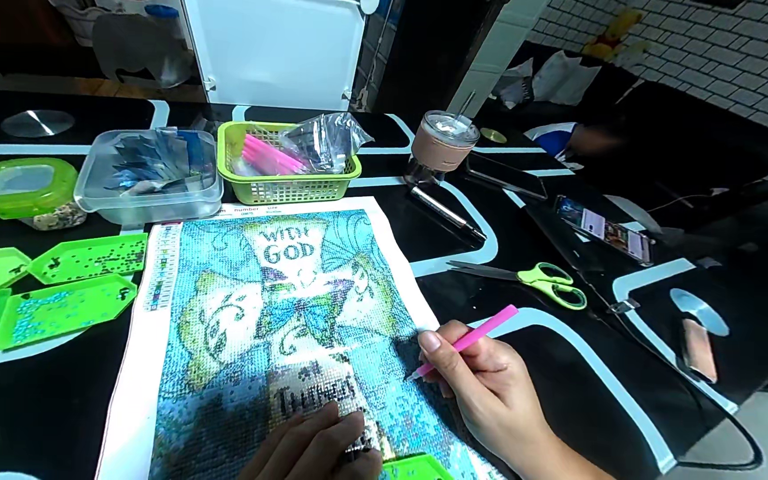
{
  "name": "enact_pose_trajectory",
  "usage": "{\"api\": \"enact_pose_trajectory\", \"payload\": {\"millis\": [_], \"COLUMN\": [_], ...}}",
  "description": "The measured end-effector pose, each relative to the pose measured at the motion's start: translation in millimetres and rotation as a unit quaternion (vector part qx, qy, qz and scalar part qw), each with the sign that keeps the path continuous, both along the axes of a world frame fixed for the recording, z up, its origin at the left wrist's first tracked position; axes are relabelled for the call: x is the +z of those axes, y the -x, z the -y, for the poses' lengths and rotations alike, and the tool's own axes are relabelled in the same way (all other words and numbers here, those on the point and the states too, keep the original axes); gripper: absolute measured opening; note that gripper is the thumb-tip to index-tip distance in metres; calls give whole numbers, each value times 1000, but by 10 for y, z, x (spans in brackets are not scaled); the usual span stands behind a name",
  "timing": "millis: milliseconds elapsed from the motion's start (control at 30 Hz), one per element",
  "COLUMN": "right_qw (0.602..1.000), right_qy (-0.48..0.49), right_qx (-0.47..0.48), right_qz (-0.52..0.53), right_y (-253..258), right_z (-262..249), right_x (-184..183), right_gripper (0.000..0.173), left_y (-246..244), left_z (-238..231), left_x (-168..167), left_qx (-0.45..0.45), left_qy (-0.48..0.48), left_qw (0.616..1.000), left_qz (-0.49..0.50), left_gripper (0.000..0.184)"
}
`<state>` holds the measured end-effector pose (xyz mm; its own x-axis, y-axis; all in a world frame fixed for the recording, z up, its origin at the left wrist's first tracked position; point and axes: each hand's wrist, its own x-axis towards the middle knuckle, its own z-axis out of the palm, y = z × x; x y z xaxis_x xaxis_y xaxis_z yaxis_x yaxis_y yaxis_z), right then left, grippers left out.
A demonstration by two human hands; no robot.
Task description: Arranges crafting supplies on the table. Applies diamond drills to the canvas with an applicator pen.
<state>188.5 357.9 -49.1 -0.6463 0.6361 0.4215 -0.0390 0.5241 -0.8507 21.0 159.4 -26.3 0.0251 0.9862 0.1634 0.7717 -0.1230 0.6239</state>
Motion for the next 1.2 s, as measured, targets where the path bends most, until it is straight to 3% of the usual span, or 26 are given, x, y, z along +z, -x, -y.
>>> {"api": "enact_pose_trajectory", "payload": {"millis": [833, 1033, 1200], "right_qw": [992, 999, 995], "right_qy": [-115, -32, 42], "right_qx": [-27, -3, 91], "right_qz": [41, 37, 12], "right_y": [0, -67, -105], "right_z": [52, 52, 473], "right_x": [-21, 86, 166], "right_gripper": [29, 25, 24], "left_y": [-4, -8, -25], "left_z": [9, 7, 9], "left_x": [-21, -27, -29], "left_qx": [1, 2, 15], "left_qy": [-11, -18, -19], "left_qw": [1000, 1000, 1000], "left_qz": [-8, -9, -2], "left_gripper": [43, 43, 41]}}
